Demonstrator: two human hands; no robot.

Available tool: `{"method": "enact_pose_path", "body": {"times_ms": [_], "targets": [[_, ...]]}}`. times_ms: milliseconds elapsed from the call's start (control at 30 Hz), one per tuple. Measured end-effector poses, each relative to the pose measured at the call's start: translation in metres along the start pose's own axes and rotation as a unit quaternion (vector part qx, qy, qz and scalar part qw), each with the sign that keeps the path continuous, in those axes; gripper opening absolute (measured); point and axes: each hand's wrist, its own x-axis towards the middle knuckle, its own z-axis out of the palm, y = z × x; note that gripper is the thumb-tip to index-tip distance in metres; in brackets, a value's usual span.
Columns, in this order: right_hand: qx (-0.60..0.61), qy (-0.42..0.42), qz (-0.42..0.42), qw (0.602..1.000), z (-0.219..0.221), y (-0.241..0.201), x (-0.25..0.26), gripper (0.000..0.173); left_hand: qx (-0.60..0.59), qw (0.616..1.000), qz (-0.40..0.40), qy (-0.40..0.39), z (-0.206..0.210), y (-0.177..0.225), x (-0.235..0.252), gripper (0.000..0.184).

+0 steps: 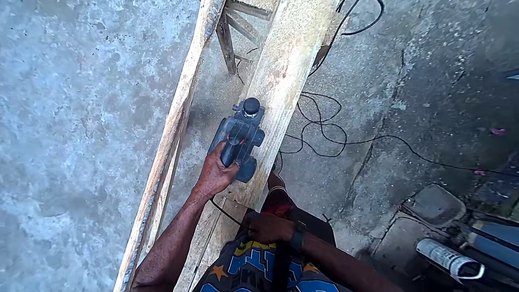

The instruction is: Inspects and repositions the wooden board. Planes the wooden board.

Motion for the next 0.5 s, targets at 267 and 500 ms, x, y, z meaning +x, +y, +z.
{"method": "enact_pose_path", "body": {"times_ms": [267,500], "targets": [[0.012,-0.008,-0.012,1.0,-0.024,0.013,-0.008,0.043,0.014,1.0,-0.02,0.009,0.007,0.021,0.033,0.041],[0.028,0.023,0.003,0.999,-0.035,0.025,-0.022,0.04,-0.012,1.0,-0.024,0.009,0.013,0.038,0.067,0.045]]}}
